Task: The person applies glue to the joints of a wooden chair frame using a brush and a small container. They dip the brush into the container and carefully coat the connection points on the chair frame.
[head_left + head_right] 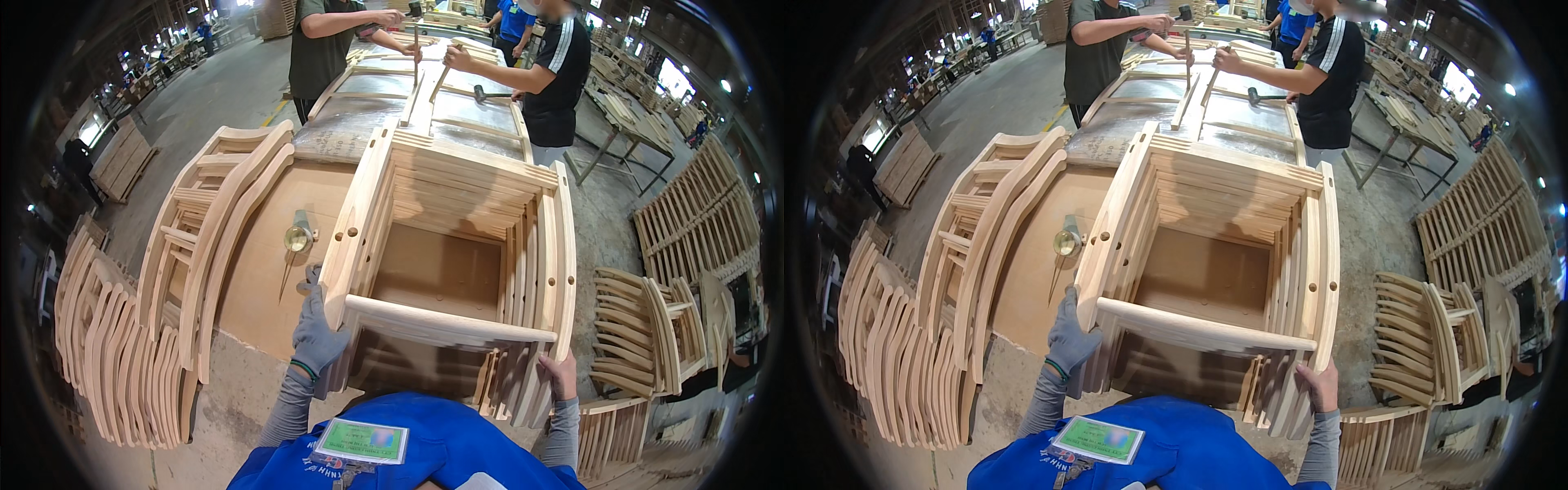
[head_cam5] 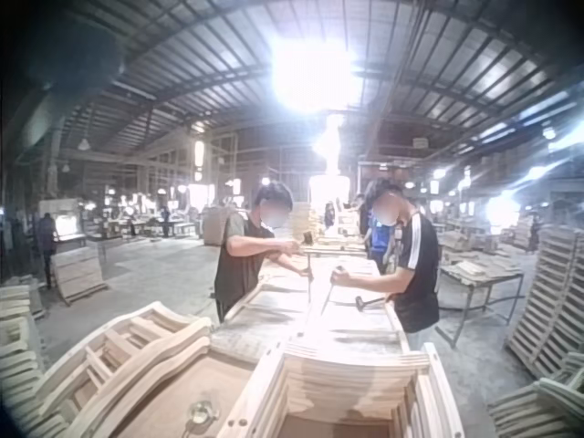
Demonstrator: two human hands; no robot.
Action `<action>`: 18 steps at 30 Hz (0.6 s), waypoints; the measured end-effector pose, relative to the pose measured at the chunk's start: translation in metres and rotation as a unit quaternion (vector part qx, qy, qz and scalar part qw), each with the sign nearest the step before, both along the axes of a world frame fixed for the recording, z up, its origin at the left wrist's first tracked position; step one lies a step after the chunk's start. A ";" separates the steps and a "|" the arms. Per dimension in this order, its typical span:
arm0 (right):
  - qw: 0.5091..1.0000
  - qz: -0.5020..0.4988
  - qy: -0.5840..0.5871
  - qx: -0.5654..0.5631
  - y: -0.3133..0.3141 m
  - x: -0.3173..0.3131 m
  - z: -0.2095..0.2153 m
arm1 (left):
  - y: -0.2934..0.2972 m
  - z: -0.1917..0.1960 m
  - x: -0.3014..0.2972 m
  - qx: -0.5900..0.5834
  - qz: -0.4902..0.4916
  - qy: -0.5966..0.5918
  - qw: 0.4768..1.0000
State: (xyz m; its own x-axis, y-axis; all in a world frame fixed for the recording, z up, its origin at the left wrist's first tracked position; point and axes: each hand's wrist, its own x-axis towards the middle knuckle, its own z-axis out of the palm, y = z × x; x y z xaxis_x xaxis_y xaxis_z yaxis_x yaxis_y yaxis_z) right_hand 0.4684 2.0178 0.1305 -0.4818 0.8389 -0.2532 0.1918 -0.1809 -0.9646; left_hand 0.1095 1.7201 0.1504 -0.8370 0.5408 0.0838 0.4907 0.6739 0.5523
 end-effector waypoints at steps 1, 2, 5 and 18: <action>1.000 -0.002 0.001 -0.002 0.000 0.000 0.001 | 0.000 0.000 0.000 0.001 -0.003 0.002 1.000; 1.000 -0.005 0.002 -0.004 -0.001 -0.001 0.002 | 0.001 0.001 0.000 0.003 -0.006 0.004 1.000; 1.000 -0.007 0.001 0.000 -0.002 -0.002 0.005 | 0.002 0.001 0.000 0.001 -0.007 0.006 1.000; 0.993 0.016 -0.024 0.115 0.002 -0.003 0.001 | 0.001 0.007 0.003 -0.001 0.016 -0.032 0.999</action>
